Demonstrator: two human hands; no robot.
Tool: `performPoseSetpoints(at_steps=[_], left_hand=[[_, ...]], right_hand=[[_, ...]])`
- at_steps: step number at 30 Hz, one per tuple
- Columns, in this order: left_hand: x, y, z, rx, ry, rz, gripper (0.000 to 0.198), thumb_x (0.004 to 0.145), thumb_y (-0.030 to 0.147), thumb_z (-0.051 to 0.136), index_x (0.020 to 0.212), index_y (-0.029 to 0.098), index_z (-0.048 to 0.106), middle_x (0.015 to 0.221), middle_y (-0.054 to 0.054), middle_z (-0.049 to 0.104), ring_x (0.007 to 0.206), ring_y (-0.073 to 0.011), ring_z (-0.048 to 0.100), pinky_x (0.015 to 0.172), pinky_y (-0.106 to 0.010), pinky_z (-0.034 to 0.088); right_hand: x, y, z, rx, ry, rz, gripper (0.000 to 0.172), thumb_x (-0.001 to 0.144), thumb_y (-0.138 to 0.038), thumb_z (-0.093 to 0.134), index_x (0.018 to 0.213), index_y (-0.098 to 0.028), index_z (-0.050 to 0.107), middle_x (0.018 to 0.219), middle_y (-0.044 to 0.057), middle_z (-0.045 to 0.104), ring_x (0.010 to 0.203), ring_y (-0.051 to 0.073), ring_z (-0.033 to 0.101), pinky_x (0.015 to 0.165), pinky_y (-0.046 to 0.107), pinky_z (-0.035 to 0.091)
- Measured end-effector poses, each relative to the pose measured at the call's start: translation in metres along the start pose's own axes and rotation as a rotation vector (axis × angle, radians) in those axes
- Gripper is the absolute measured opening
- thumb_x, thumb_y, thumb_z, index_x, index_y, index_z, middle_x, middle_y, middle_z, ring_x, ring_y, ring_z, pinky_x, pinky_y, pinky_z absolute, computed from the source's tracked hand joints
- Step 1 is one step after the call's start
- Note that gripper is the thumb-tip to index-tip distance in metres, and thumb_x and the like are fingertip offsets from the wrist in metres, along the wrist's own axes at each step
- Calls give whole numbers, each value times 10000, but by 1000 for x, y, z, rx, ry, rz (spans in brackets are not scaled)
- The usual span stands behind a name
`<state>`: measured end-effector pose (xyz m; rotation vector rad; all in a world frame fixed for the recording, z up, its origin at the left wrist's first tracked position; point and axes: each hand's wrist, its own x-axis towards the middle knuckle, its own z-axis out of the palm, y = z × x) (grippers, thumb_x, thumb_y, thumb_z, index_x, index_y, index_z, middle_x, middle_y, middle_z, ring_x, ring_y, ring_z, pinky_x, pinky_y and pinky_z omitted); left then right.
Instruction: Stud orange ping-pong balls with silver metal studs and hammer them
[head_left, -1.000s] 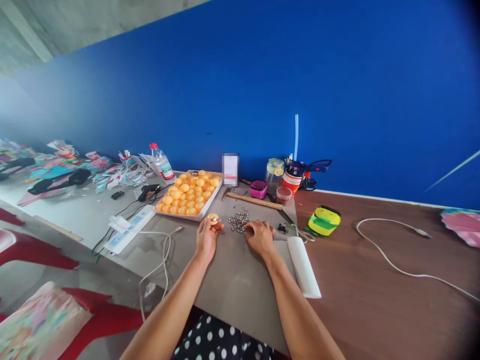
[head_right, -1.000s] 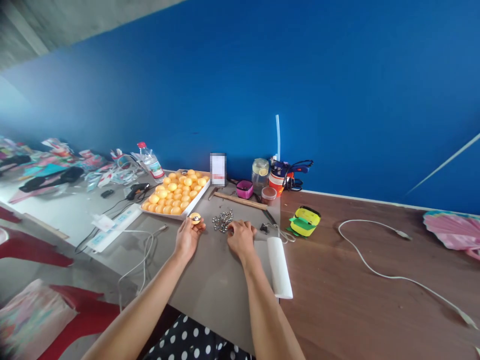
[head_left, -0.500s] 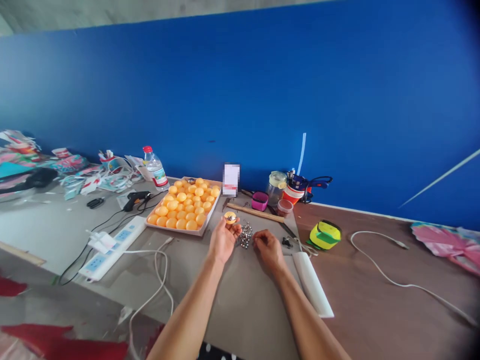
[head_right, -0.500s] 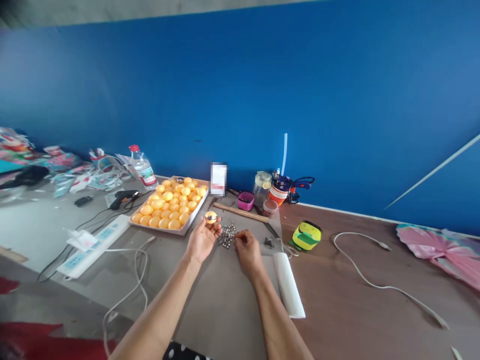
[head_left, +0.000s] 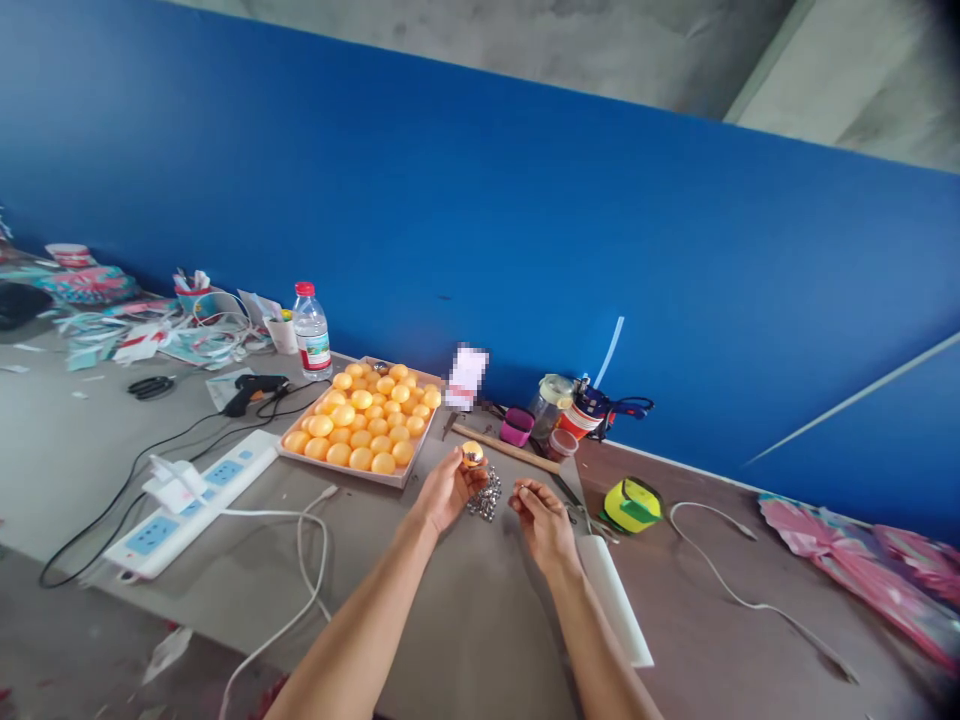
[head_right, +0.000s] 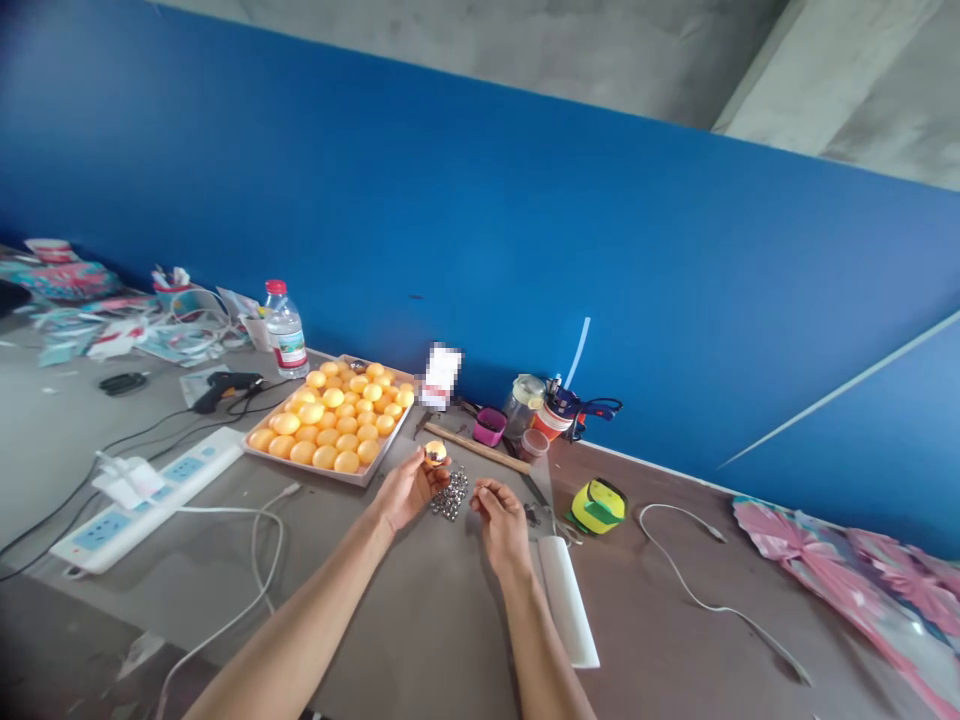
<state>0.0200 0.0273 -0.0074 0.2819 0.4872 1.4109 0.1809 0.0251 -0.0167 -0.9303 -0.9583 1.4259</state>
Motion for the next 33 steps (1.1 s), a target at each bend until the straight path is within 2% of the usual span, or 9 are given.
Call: performPoseSetpoints(at_steps=[4, 7, 9, 11, 13, 15, 19, 27, 33], left_hand=[[-5, -8, -3, 23, -31, -19, 212, 800, 319, 569, 866, 120, 604, 797, -100, 648, 617, -145, 607, 637, -280, 486], [-6, -11, -3, 57, -102, -12, 186, 792, 310, 578, 880, 147, 597, 803, -86, 643, 636, -158, 614, 643, -294, 485], [-4, -12, -4, 44, -141, -5, 177, 787, 311, 581, 858, 149, 595, 801, -87, 641, 648, -167, 614, 650, -304, 486], [-1, -13, -7, 2, -126, 28, 173, 784, 310, 585, 862, 156, 599, 803, -79, 637, 662, -159, 612, 668, -295, 485], [1, -14, -9, -4, -96, 32, 197, 775, 309, 597, 910, 165, 604, 815, -70, 631, 655, -157, 607, 668, -299, 485], [2, -16, -11, 2, -69, 27, 262, 761, 305, 615, 988, 175, 597, 816, -66, 624, 659, -167, 604, 664, -315, 487], [4, -19, -12, 16, -40, 41, 351, 764, 329, 614, 1081, 183, 574, 806, -55, 611, 642, -154, 592, 639, -297, 478], [2, -19, -7, 82, -31, 56, 339, 776, 313, 608, 1081, 166, 579, 811, -47, 604, 667, -144, 583, 655, -300, 474], [-1, -21, -4, 121, -42, 75, 354, 775, 332, 609, 1087, 168, 577, 840, -55, 606, 689, -150, 584, 667, -308, 466]], right_hand=[[-7, -9, 18, 5, -69, 42, 224, 617, -270, 707, 796, -189, 600, 641, -31, 579, 539, 92, 487, 562, 242, 401], [-5, -12, 30, -4, -71, 33, 212, 602, -271, 707, 737, -186, 568, 652, -23, 589, 545, 94, 492, 574, 246, 407], [0, -10, 36, -35, -73, -6, 192, 624, -290, 683, 724, -186, 556, 662, -22, 586, 548, 93, 482, 585, 248, 410], [5, -4, 39, -77, -63, -60, 177, 651, -307, 660, 726, -186, 555, 610, -39, 542, 548, 93, 465, 592, 240, 402], [10, 4, 40, -114, -23, -103, 182, 658, -319, 656, 731, -186, 556, 578, -53, 503, 554, 94, 459, 594, 231, 392], [14, 13, 40, -95, -3, -106, 200, 655, -332, 659, 741, -185, 554, 645, -38, 545, 609, 106, 496, 630, 239, 404], [17, 24, 36, 8, -69, -40, 209, 657, -325, 669, 753, -187, 544, 737, -21, 583, 687, 121, 533, 680, 251, 415], [17, 25, 32, -45, -64, -64, 196, 672, -319, 659, 767, -179, 560, 748, -21, 586, 719, 122, 525, 738, 263, 409], [15, 22, 33, -83, -41, -48, 185, 669, -321, 643, 759, -182, 559, 730, -30, 587, 690, 117, 523, 707, 256, 418]])
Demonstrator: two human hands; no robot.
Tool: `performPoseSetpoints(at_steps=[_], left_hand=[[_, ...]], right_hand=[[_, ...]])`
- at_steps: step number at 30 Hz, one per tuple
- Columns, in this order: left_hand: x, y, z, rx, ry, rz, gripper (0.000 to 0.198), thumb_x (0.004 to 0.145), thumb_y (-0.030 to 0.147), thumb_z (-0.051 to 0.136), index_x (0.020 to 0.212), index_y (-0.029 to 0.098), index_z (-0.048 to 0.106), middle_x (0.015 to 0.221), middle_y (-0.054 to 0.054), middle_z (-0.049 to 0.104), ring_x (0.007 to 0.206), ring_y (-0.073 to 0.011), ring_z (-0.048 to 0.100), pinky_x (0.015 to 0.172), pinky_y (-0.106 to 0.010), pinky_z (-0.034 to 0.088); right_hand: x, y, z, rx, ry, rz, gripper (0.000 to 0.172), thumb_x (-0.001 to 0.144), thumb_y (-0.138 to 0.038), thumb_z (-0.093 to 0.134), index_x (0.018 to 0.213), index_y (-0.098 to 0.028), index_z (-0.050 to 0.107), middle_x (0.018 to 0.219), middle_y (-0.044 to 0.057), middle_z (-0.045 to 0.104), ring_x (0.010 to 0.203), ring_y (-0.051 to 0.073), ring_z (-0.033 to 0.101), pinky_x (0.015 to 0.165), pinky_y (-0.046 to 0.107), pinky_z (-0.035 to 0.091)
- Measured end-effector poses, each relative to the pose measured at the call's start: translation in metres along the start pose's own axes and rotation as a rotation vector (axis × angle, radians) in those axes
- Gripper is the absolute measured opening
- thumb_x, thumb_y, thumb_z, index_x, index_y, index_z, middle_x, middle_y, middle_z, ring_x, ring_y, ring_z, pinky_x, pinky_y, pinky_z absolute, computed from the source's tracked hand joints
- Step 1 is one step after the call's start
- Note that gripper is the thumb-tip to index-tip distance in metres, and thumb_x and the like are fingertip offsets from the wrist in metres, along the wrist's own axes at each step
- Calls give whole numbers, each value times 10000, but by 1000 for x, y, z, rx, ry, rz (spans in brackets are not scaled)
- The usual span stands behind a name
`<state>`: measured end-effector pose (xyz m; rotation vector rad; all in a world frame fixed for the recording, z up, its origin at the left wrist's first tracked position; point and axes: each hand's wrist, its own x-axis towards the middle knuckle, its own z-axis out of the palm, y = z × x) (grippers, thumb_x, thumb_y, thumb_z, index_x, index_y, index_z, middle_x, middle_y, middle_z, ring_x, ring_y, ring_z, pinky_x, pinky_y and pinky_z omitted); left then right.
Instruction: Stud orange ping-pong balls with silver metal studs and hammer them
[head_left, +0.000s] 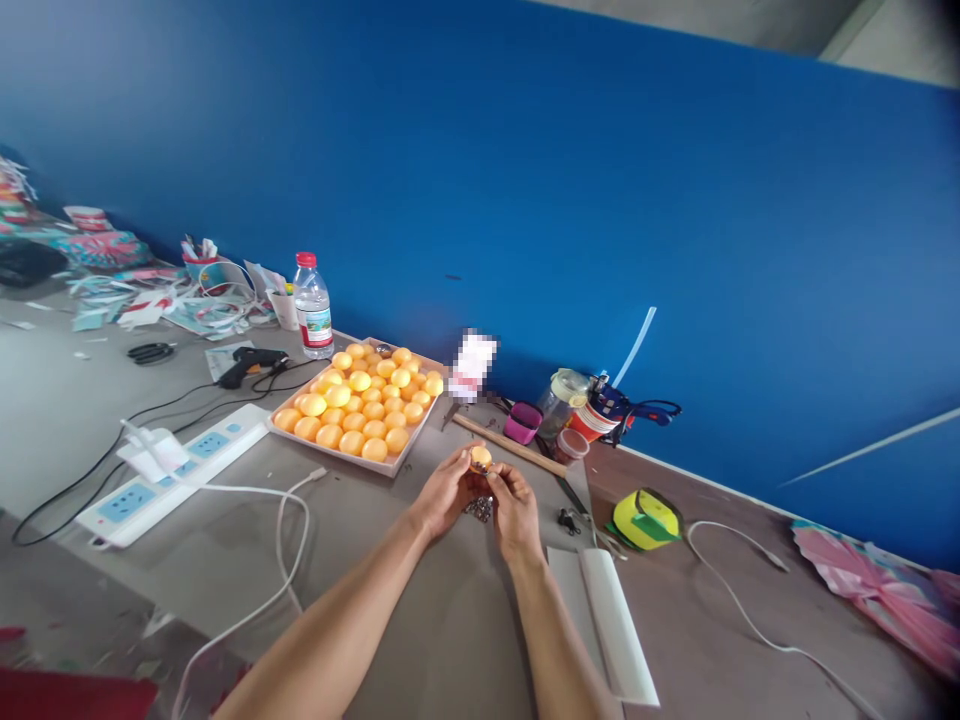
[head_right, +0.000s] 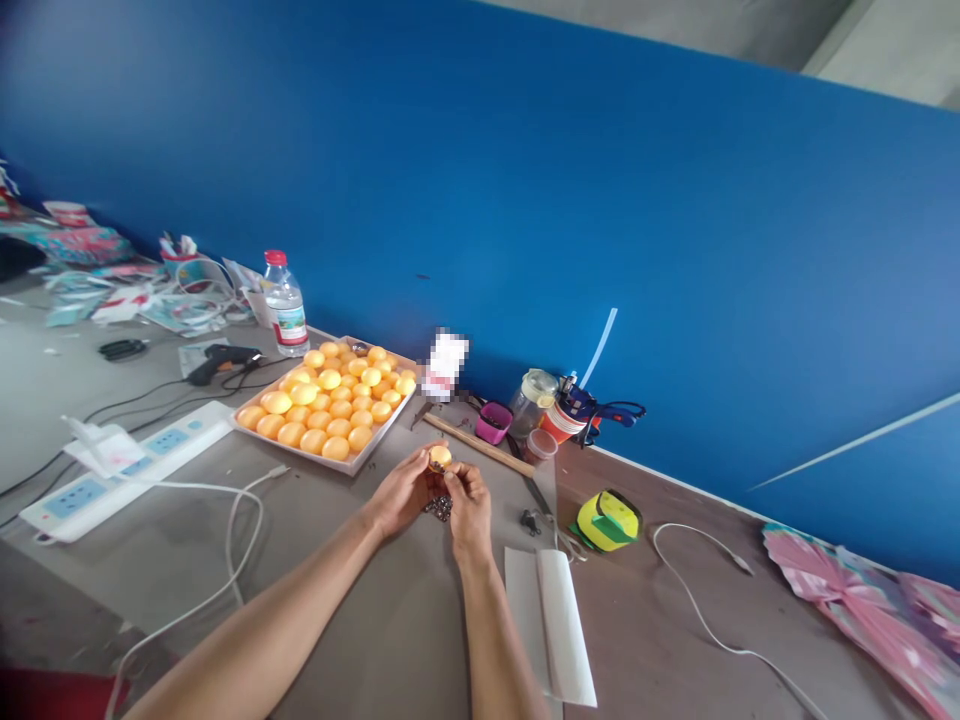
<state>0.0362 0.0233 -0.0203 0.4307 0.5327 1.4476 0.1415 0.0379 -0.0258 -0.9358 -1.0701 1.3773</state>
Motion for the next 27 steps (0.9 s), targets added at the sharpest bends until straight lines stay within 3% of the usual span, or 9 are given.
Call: performPoseSetpoints(at_steps=[11, 27], left_hand=[[0, -6, -5, 71, 14, 71, 403, 751, 384, 627, 1087, 165, 587, 849, -40, 595, 669, -127, 559, 685, -312, 457], [-2, -9, -2, 115, 32, 97, 403, 736, 398, 639, 1060, 162, 594, 833, -34, 599, 676, -122, 548, 668, -287, 442]], right_hand=[[1, 5, -3, -30, -48, 32, 228, 682, -374, 619, 767, -186, 522, 717, -20, 588, 674, 126, 536, 690, 262, 432], [-2, 4, 5, -78, 78, 8, 240, 664, -344, 629, 781, -199, 477, 678, -54, 533, 618, 109, 509, 626, 247, 422]])
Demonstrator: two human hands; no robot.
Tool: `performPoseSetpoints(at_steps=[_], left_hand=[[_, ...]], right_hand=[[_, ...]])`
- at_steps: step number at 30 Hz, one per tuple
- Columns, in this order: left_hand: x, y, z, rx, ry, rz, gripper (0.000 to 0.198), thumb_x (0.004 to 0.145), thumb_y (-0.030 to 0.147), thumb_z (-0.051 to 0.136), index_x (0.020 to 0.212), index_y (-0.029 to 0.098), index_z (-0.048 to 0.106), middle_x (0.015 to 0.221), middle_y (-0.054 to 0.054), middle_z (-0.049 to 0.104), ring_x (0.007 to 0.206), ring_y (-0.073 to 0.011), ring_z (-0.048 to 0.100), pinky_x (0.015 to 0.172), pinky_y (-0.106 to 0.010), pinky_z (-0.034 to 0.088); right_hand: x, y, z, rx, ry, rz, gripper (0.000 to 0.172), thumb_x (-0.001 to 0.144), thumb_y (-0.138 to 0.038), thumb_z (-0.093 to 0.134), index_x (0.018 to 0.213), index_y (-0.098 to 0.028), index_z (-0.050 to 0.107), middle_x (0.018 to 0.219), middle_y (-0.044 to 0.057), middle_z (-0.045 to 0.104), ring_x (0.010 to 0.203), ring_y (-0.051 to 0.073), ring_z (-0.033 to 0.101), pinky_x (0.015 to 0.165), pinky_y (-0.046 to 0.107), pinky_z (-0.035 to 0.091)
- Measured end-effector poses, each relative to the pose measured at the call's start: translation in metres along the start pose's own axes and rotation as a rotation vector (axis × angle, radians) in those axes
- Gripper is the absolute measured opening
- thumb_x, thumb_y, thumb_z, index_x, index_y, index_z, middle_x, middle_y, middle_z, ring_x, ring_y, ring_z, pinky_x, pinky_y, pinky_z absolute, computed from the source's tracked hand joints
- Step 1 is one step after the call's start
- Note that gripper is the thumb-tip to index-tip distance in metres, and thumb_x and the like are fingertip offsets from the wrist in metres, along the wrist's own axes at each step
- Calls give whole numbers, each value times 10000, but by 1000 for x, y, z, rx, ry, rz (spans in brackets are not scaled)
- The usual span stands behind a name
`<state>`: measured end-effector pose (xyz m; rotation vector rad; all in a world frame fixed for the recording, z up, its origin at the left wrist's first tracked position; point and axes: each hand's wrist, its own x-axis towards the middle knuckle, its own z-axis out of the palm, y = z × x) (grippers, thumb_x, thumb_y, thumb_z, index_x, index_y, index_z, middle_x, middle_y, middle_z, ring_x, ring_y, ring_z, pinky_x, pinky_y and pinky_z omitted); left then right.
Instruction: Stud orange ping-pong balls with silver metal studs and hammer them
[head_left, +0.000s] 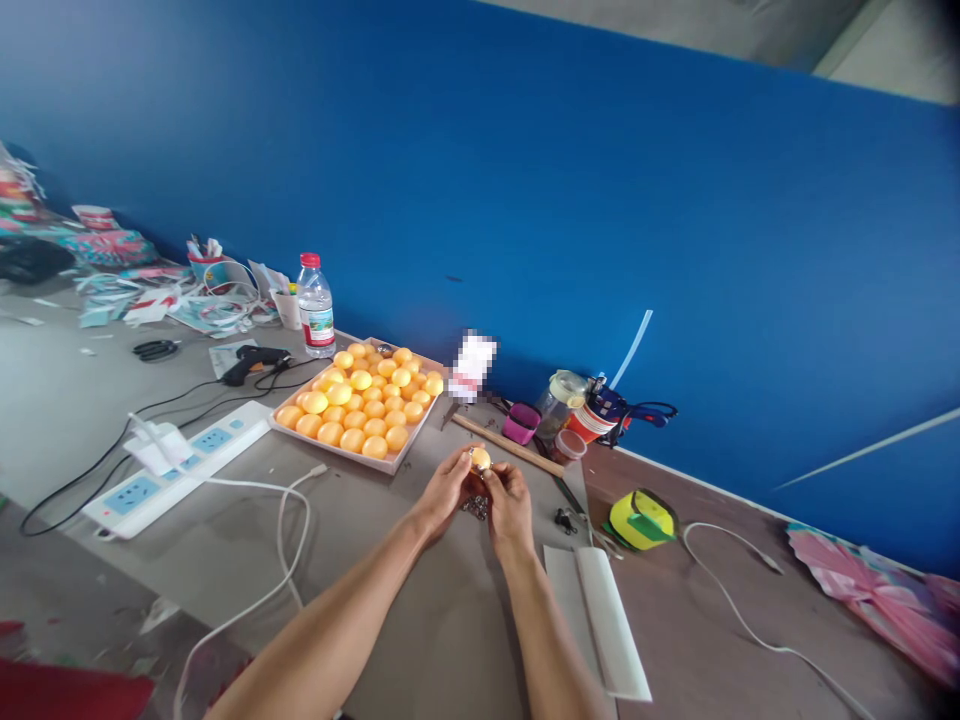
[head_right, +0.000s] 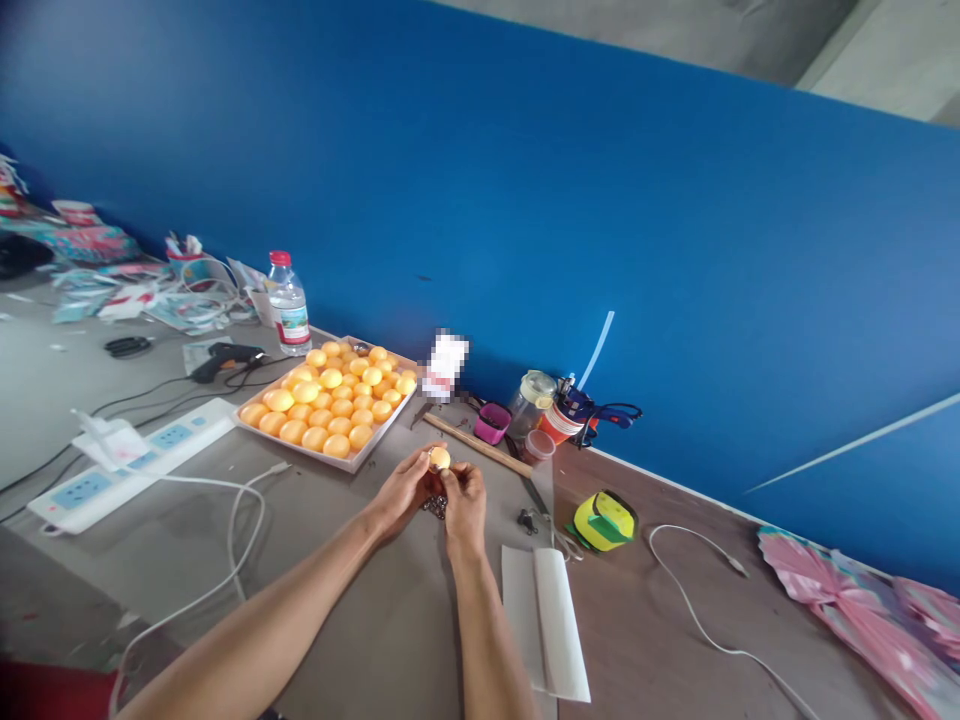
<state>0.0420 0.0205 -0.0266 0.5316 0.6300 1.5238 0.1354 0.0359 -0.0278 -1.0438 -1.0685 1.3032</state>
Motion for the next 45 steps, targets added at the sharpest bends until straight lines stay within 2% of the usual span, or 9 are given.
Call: performPoseSetpoints(at_steps=[4, 7, 11, 14, 17, 23, 30, 37, 45], left_hand=[[1, 1, 0, -48, -18, -26, 397, 762, 403, 610, 1066, 150, 576, 773, -36, 608, 576, -107, 539, 615, -276, 438], [2, 6, 1, -81, 1, -30, 403, 777, 378, 598, 1103, 148, 542, 762, -50, 621, 558, -116, 552, 591, -266, 434], [2, 13, 1, -113, -9, -9, 393, 791, 370, 580, 1099, 130, 537, 767, -67, 630, 571, -123, 568, 584, -253, 433], [0, 15, 1, -120, -16, -13, 384, 802, 382, 562, 1084, 124, 541, 792, -82, 636, 580, -127, 575, 583, -253, 433], [1, 15, 0, -137, -20, -18, 367, 807, 379, 555, 1070, 123, 540, 798, -87, 637, 584, -129, 578, 594, -257, 436], [3, 14, -2, -176, -23, -40, 327, 812, 355, 554, 1034, 116, 545, 799, -86, 635, 597, -127, 582, 616, -262, 454], [2, 17, -1, -220, -5, -74, 290, 824, 343, 538, 995, 109, 549, 785, -86, 632, 585, -121, 573, 617, -265, 469], [2, 18, -1, -238, 24, -92, 234, 816, 313, 551, 908, 99, 557, 783, -95, 635, 567, -112, 564, 588, -246, 463], [2, 19, -1, -248, 46, -103, 240, 813, 329, 559, 882, 99, 568, 767, -91, 640, 566, -112, 573, 595, -247, 470]], right_hand=[[3, -4, -9, -36, 34, -62, 226, 719, -399, 555, 791, -197, 484, 676, -35, 541, 585, 116, 501, 609, 264, 424], [8, -8, -25, -433, 100, -216, 204, 726, -354, 535, 793, -169, 586, 734, 23, 584, 693, 158, 535, 691, 292, 424], [9, -6, -36, -892, -1, -371, 240, 758, -258, 486, 886, -143, 653, 861, 88, 589, 810, 192, 560, 776, 302, 413], [5, -1, -33, -1125, -92, -363, 299, 783, -212, 480, 1032, -154, 635, 927, 104, 591, 857, 198, 569, 776, 287, 400], [3, 2, -28, -1245, -122, -323, 272, 803, -199, 480, 1022, -198, 642, 929, 85, 616, 861, 194, 581, 750, 276, 383], [8, 5, -28, -1215, -114, -320, 220, 817, -151, 442, 830, -189, 659, 849, 58, 639, 801, 163, 595, 711, 242, 372], [4, 4, -28, -1242, -142, -320, 273, 865, -202, 394, 868, -208, 666, 890, 49, 642, 839, 162, 590, 712, 256, 356], [-2, -1, -23, -1252, -166, -307, 206, 806, -224, 485, 896, -229, 670, 930, 35, 646, 883, 181, 582, 729, 282, 345], [5, 6, -25, -954, -84, -326, 218, 782, -212, 442, 733, -192, 653, 791, 40, 642, 760, 164, 578, 726, 268, 390]])
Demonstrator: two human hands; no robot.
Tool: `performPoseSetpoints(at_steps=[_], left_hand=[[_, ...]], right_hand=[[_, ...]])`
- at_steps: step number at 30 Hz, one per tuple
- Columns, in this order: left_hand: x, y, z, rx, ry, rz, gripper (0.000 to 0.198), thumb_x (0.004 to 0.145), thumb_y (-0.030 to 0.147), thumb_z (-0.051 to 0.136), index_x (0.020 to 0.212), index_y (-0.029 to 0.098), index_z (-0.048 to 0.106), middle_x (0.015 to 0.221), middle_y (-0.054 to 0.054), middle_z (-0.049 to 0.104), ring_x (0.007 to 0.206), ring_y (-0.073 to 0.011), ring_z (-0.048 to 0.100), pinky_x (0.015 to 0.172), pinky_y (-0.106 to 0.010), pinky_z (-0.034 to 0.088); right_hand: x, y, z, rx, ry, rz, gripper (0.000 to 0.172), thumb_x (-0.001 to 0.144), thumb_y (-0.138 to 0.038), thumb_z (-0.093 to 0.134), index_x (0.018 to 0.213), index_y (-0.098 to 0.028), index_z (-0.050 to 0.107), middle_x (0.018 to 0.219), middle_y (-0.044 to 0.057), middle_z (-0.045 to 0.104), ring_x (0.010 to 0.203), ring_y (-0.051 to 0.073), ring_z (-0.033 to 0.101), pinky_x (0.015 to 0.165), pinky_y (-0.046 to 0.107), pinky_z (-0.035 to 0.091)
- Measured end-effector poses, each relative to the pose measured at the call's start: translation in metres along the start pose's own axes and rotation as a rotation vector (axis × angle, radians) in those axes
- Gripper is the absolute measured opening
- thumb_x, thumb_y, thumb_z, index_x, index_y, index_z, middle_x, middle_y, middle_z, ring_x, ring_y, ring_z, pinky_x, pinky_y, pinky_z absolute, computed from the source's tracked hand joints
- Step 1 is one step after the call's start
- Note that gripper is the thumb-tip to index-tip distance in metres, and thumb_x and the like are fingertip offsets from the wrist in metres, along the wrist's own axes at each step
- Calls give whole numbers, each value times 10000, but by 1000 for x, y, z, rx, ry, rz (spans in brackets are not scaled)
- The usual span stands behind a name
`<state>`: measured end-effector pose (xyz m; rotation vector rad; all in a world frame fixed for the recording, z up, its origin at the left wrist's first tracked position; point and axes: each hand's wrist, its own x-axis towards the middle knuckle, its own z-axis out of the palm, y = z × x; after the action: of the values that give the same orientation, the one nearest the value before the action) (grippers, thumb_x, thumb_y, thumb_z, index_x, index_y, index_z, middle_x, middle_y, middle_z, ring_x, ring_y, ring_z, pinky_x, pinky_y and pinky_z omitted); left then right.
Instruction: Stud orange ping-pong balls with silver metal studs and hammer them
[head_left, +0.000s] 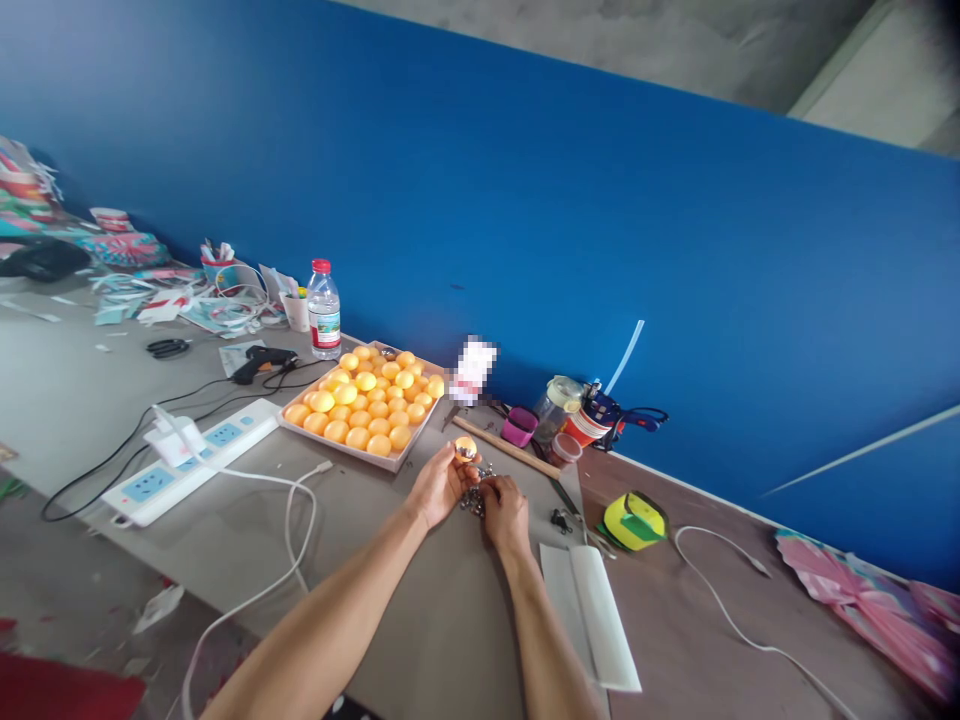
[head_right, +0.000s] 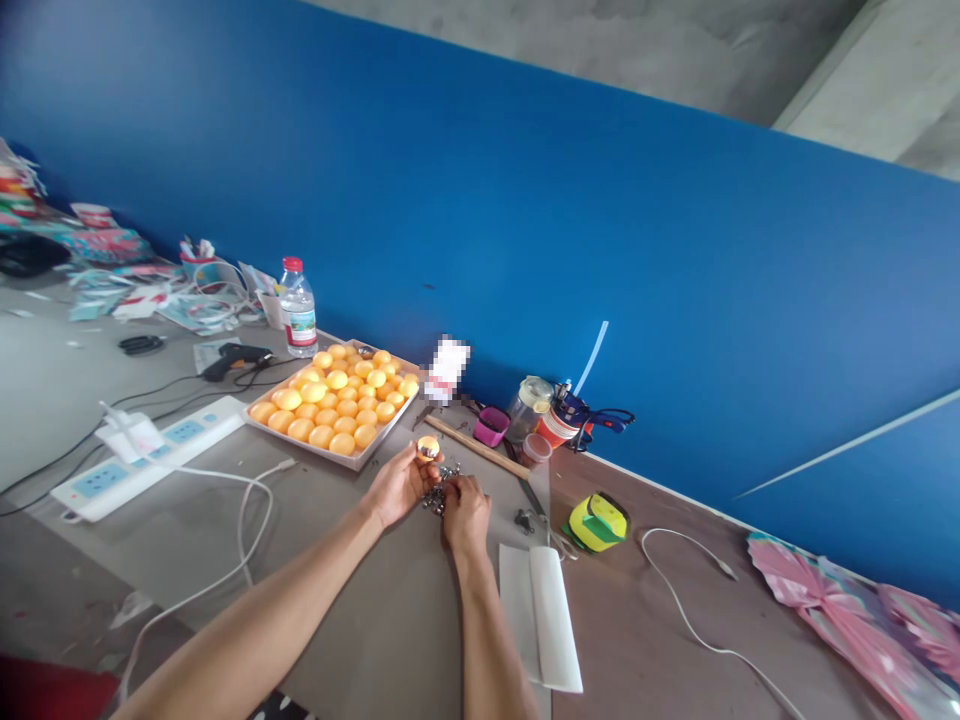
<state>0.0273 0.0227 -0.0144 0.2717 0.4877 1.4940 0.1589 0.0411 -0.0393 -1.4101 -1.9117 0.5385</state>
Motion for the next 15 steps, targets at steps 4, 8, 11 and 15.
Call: performPoseSetpoints(at_steps=[4, 8, 11, 15], left_hand=[[1, -1, -2, 12, -3, 1, 230, 808, 318, 563, 902, 108, 564, 774, -87, 644, 563, -111, 577, 572, -235, 463], [2, -5, -4, 11, -42, -3, 246, 804, 331, 565, 924, 116, 563, 783, -84, 645, 577, -121, 588, 590, -248, 471], [2, -6, -5, 5, -61, -5, 266, 803, 331, 567, 960, 117, 564, 790, -86, 645, 594, -129, 597, 603, -258, 474], [2, -4, -6, 11, -40, -4, 265, 802, 331, 569, 963, 121, 560, 805, -88, 646, 587, -121, 594, 592, -246, 470]], right_hand=[[3, 2, -2, 270, 133, 105, 209, 763, -312, 467, 714, -177, 619, 724, 41, 632, 696, 171, 558, 683, 275, 406], [4, 2, -5, 553, 187, 212, 240, 734, -398, 524, 721, -166, 585, 595, -8, 560, 559, 132, 483, 579, 252, 389], [5, 2, -7, 669, 185, 209, 263, 722, -416, 543, 750, -158, 583, 598, -16, 555, 558, 125, 483, 583, 250, 395], [5, 4, -10, 368, 170, 106, 212, 744, -341, 504, 751, -166, 623, 727, 38, 622, 708, 168, 548, 698, 284, 413]])
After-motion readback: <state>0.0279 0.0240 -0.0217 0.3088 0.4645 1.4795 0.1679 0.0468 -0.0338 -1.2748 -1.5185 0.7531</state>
